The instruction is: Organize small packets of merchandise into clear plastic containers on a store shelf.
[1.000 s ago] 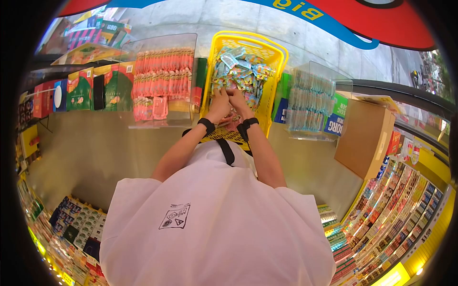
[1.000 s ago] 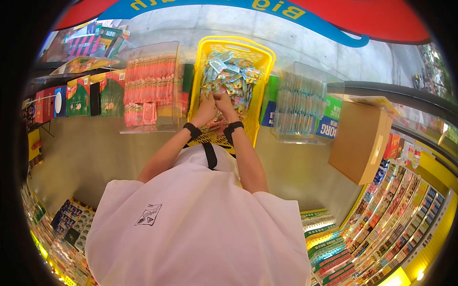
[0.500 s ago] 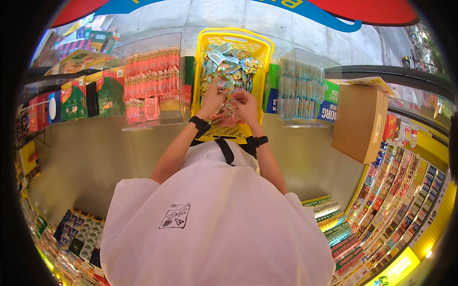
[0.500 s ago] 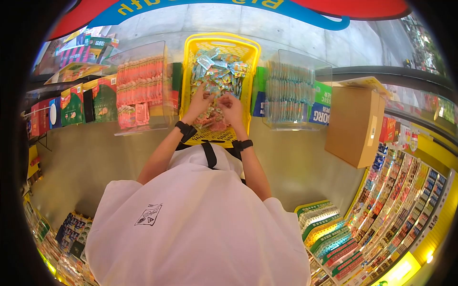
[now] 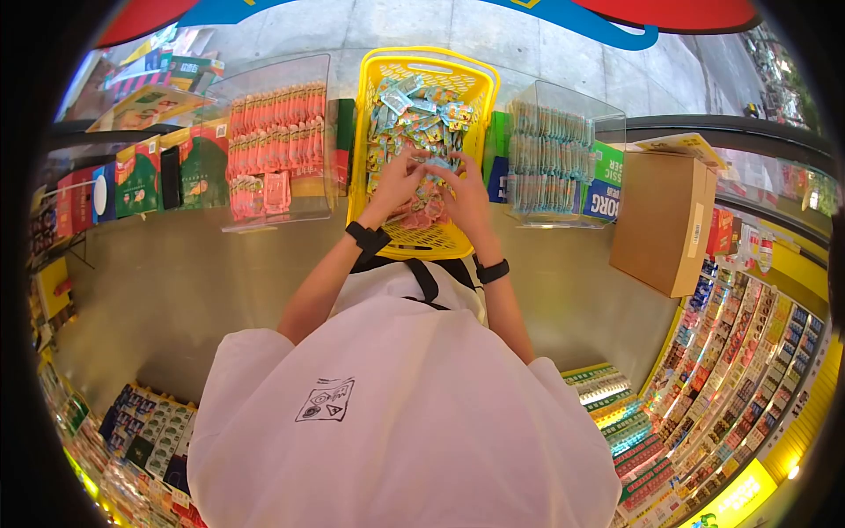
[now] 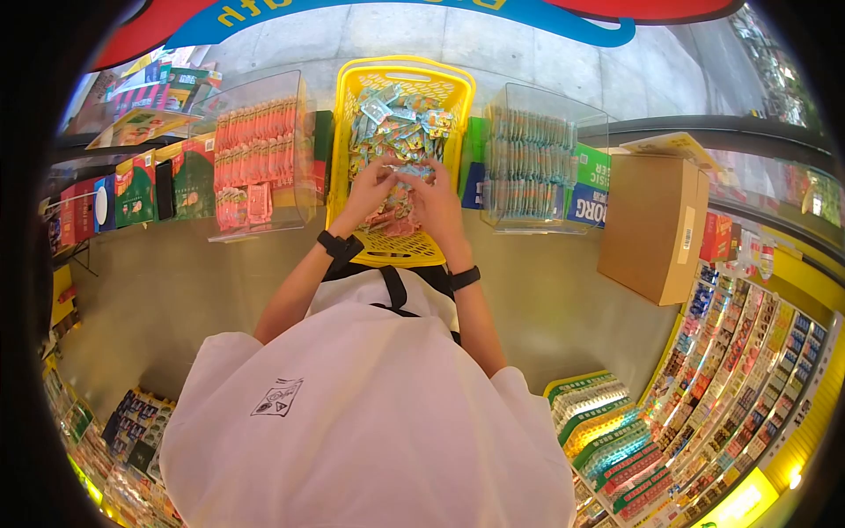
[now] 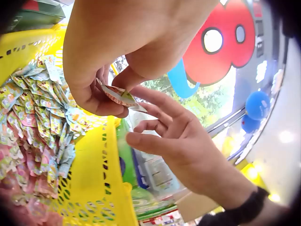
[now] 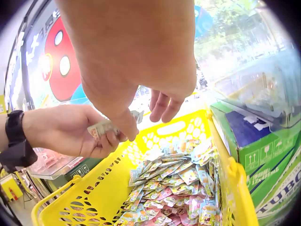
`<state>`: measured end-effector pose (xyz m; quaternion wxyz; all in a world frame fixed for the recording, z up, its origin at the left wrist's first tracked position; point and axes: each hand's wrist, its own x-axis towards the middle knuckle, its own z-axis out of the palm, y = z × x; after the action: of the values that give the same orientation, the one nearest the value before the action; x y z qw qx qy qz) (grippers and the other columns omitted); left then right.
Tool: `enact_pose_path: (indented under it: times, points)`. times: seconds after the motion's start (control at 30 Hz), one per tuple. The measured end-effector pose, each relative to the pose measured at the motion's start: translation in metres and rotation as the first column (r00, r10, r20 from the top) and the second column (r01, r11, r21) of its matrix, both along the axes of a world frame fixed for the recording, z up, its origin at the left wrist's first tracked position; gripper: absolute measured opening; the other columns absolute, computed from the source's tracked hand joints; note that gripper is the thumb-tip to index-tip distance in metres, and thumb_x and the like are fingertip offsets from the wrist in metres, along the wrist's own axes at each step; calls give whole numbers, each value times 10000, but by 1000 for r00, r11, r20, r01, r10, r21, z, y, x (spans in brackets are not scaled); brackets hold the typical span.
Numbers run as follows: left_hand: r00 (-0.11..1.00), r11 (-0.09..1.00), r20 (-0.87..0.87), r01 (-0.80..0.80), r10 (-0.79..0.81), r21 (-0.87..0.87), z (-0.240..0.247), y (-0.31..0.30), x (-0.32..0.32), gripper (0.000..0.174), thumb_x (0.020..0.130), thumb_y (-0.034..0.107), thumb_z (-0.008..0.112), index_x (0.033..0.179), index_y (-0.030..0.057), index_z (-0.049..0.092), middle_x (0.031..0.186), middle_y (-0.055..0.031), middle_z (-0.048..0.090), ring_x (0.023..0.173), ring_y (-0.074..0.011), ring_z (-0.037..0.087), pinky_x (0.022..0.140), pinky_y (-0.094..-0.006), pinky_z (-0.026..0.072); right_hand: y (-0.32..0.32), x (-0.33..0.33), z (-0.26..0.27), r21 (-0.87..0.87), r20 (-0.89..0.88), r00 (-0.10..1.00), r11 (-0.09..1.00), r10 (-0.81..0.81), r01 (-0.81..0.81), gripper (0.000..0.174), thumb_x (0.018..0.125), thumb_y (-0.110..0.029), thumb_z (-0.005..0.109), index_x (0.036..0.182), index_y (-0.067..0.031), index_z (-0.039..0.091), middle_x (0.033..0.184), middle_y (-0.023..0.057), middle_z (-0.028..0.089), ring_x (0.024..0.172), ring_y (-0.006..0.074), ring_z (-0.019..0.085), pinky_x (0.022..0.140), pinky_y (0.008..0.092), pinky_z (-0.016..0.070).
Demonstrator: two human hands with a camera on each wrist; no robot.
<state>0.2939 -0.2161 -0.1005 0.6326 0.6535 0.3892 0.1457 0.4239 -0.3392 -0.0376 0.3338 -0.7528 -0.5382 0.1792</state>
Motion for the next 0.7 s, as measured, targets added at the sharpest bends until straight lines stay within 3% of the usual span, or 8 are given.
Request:
enact_pose_path:
  times: [0.07,0.2,0.27,0.4,0.5,0.6,0.67,0.7]
  points:
    - [962,999,268,-39,46,-34,3,-6,6,260,992,146,650,1210,6,661,847,-114,729,768,-165,681,654,-368,513,-3,2,17,100,228,974,995,-8,-15,462,749,-4,737,1192,-134,723,1282,118,608,1104,318,620,900,411,522]
    - [965,991,241,75,-99,109,41,-7,23,245,1002,157,616,1168,-18,656,829,-132,718,739,-201,689,653,-366,510,-14,17,48,188,348,937,982,-41,-27,349,774,-14,746,1107,-119,745,1236,56,649,1057,295,623,902,417,511]
    - [986,955,57,139,-160,262,96,-15,36,248,1013,186,589,1126,-29,642,848,-163,677,798,-296,685,708,-394,516,-22,27,61,257,401,915,965,-47,-62,285,783,4,728,1051,-91,734,1167,53,671,1034,285,631,874,408,520]
    - [984,873,103,75,-142,482,144,-38,68,261,1026,211,571,1098,-35,624,881,-191,625,890,-383,638,783,-433,510,-44,55,78,266,406,911,963,-80,-34,308,765,-11,680,1061,-85,726,1090,40,690,1036,273,647,892,407,520]
    - [962,881,220,39,-161,472,177,-56,98,251,1022,212,580,1095,-27,608,973,-203,605,958,-407,600,839,-468,496,-65,79,94,324,371,911,945,-179,54,268,800,-11,681,1059,-71,718,1005,44,702,946,274,654,835,399,528]
    - [957,797,264,-64,-122,601,189,-77,132,226,1001,184,597,1096,-21,602,1054,-206,602,986,-409,594,842,-474,502,-89,108,101,311,344,873,919,-346,242,198,869,-16,675,1060,-50,713,923,66,708,855,289,639,764,412,528]
    - [949,718,229,-2,-219,696,182,-92,156,228,972,129,612,1163,6,596,1120,-194,583,1053,-399,589,886,-463,500,-108,131,93,223,399,748,847,-531,482,156,926,-74,673,1073,-44,715,869,118,708,805,322,636,699,445,523]
    - [949,721,231,-4,-216,693,177,-101,166,228,972,129,612,1163,6,596,1120,-194,583,1053,-399,589,886,-463,500,-118,143,89,221,402,748,849,-528,480,156,926,-74,673,1073,-44,715,869,118,708,805,322,636,699,445,523]
